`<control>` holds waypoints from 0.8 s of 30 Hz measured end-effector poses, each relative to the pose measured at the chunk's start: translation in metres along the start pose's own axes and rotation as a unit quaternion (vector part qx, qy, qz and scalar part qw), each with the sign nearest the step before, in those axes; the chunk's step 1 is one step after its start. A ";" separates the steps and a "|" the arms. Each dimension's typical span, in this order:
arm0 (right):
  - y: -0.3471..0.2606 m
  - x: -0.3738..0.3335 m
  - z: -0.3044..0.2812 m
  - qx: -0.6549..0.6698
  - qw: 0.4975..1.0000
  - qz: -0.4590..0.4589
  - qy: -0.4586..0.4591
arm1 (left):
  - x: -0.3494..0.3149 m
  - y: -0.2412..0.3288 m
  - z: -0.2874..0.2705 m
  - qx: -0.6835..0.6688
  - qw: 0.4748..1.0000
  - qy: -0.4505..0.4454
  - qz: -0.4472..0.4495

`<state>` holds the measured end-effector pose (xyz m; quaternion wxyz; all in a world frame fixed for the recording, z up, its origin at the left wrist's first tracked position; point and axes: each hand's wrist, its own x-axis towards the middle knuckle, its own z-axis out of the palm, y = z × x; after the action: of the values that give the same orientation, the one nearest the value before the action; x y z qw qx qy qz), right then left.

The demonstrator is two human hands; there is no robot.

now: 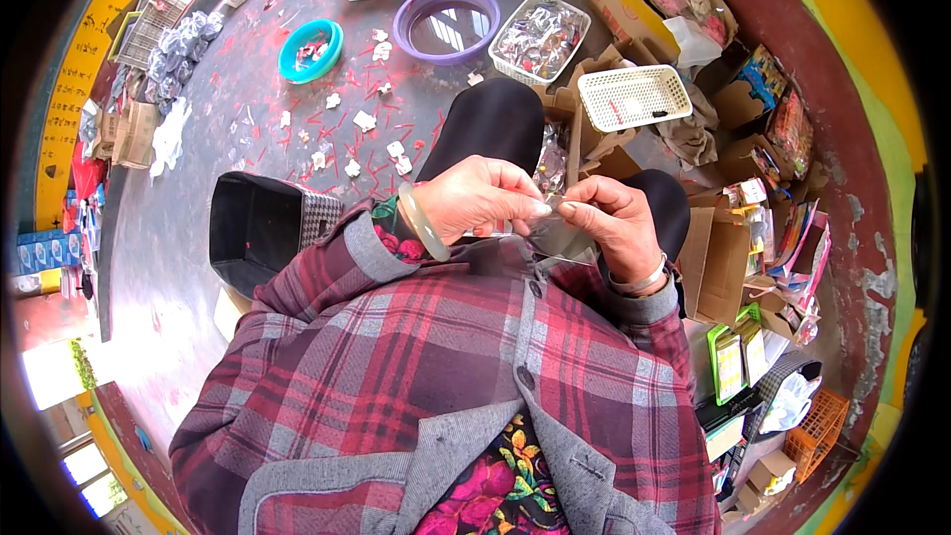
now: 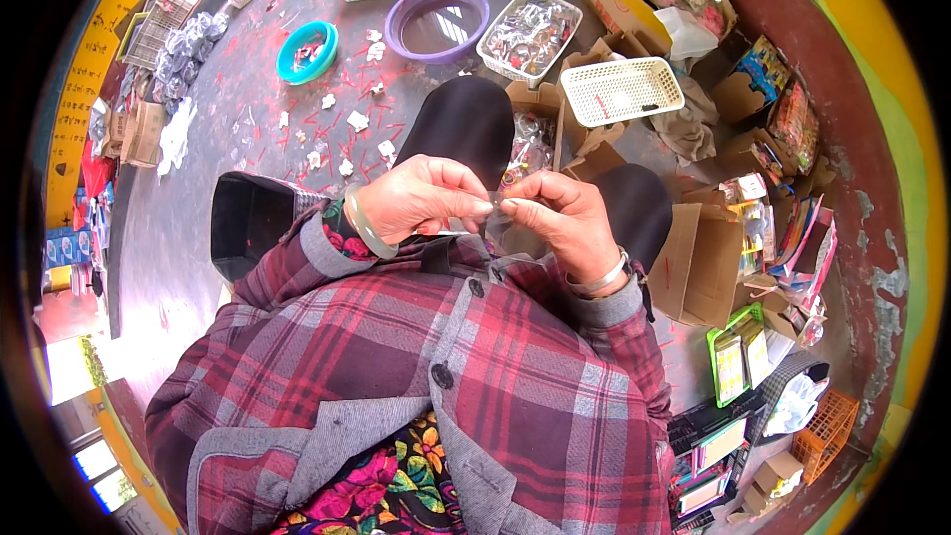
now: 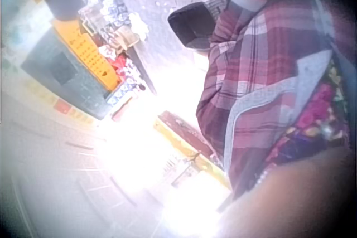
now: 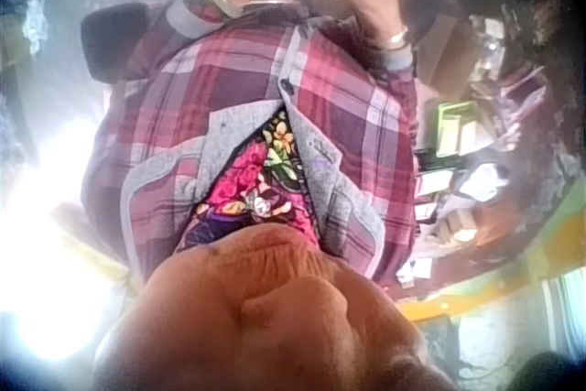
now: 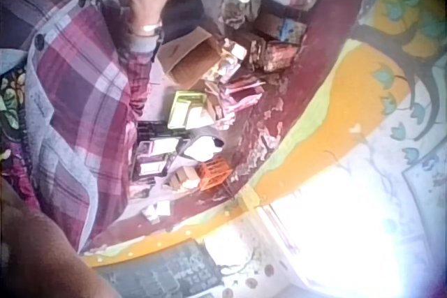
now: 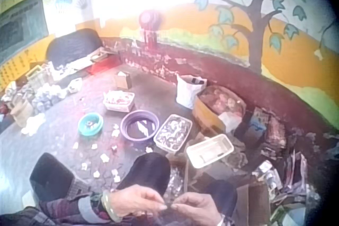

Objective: The person sits on the floor and packs small items into clear plastic bags. They handle items such as a yellow bead, a white cord, and a red ribbon, placing them into bags and setting the filled bags into a nearby cardboard box.

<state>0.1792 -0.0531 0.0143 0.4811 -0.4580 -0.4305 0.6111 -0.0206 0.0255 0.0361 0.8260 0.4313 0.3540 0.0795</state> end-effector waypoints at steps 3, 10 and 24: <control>0.002 0.001 0.001 0.011 1.000 -0.002 -0.006 | 0.003 -0.006 0.000 -0.001 1.000 -0.001 0.001; 0.010 0.005 0.000 0.128 0.990 0.018 0.057 | 0.001 0.000 0.002 0.027 0.995 0.059 0.077; 0.013 0.004 0.005 0.081 0.995 -0.002 0.052 | 0.002 0.001 0.004 0.035 0.994 0.072 0.069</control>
<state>0.1716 -0.0519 0.0020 0.5391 -0.4478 -0.3551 0.6186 -0.0162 0.0240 0.0372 0.7753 0.4765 0.3845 0.1546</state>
